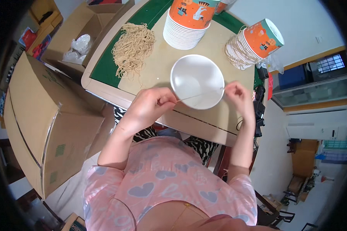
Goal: Placing rubber bands around paper bowls and organizing them for packaging.
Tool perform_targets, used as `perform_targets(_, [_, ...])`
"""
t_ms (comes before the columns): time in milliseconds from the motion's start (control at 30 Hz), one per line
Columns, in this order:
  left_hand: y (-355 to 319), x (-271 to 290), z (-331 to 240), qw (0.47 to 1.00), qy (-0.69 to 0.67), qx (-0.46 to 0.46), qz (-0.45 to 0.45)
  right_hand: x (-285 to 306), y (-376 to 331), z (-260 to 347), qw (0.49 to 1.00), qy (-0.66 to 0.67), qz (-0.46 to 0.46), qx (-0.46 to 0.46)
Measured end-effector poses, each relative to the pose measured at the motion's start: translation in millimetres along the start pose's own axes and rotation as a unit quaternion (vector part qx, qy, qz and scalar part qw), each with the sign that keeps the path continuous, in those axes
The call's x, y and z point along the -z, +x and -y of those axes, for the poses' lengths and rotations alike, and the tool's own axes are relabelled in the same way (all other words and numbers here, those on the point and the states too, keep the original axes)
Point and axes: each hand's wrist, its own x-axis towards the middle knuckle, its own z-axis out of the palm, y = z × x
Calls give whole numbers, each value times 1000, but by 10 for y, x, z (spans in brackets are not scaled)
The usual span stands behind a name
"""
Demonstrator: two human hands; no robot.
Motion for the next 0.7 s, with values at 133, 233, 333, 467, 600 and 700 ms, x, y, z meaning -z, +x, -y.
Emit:
perform_targets(133, [17,-140,168,994,-104,29,-30,257,652,-89,994,-60,64,71])
perform_targets(233, [75,-283,313,995,-91,45,-11,264,969,204,973,-174,92,119])
perform_targets(333, [192,-387,296,998,-44,33,28,201,1129,256,967,-201,71,142])
perform_targets(467, [180,-494,464,996,-87,13,5,-28,879,382,963,-125,-69,230])
perform_targets(600, [211,-347,471,960,-273,24,-62,-315,-33,652,978,-16,-89,187])
perform_targets(700, [165,-324,355,941,-334,0,-53,-588,-527,756,989,47,-31,139])
